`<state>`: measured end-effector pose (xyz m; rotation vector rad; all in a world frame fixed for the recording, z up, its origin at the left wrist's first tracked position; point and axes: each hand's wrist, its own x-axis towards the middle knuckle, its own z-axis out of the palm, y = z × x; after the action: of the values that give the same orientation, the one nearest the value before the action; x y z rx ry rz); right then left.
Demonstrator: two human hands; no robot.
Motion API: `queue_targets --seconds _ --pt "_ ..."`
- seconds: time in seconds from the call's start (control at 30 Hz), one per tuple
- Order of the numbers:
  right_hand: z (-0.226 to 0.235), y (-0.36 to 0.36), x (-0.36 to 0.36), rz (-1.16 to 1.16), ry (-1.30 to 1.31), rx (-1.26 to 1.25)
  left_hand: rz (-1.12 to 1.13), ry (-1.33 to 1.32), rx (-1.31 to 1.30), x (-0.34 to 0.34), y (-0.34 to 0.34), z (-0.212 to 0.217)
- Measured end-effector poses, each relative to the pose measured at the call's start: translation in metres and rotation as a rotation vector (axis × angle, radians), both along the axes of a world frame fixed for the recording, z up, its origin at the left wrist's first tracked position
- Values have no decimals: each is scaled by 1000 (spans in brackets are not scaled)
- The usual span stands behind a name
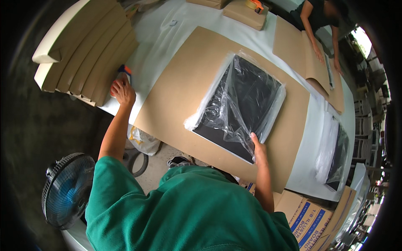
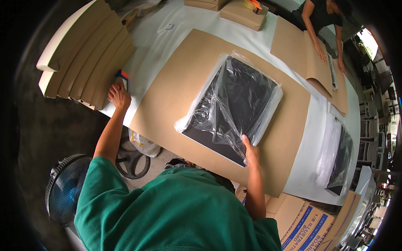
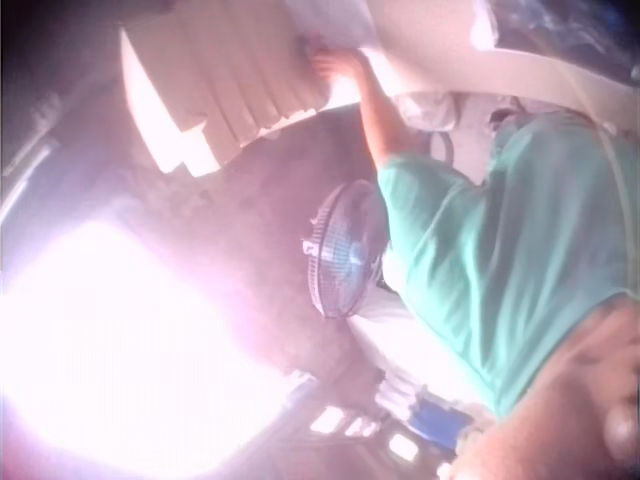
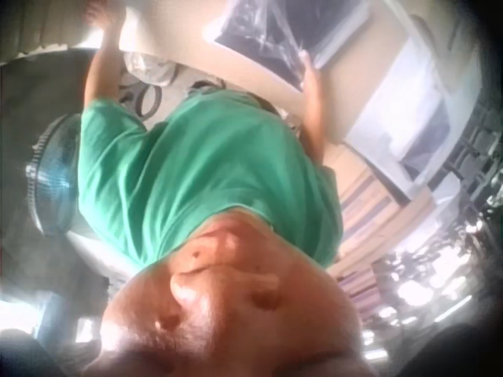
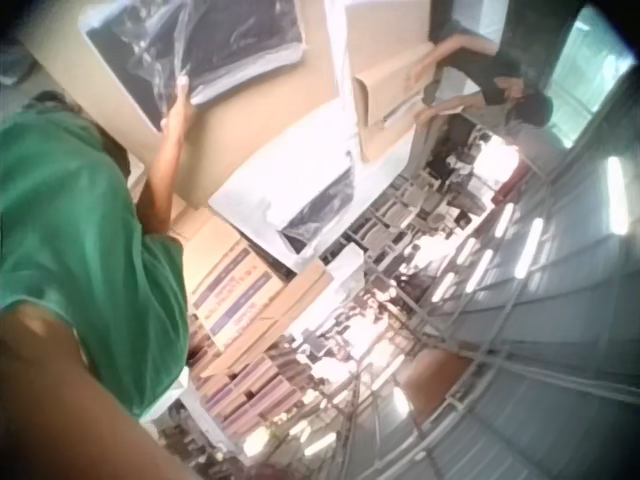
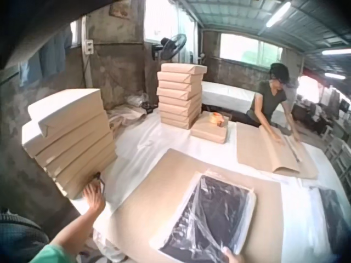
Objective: The person wraps boards in paper, secures the paper with tape, and then places the wrapped boards into a cardboard box.
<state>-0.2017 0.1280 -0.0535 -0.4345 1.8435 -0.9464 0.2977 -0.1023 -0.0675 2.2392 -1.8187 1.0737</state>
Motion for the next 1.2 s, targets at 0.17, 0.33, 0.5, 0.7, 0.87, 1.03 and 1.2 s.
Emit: queue_targets --seconds 0.17,0.33,0.5,0.7,0.87,1.03,1.2 --pt "16 -4 -8 234 404 70 -277 585 427 -70 -16 1" --pt "16 16 -112 113 793 150 -22 709 530 -117 -38 -4" --pt "-42 81 -240 -168 1064 513 -430 904 655 -118 -56 51" --pt "-44 69 -256 27 562 126 -646 430 1002 -165 -21 136" --pt "-63 53 -303 -51 666 550 -986 1257 1185 -262 16 147" --pt "-4 21 -233 -23 264 -6 -952 1539 1094 -284 28 119" --pt "21 25 -259 0 21 -146 -898 1667 1012 -304 34 107"
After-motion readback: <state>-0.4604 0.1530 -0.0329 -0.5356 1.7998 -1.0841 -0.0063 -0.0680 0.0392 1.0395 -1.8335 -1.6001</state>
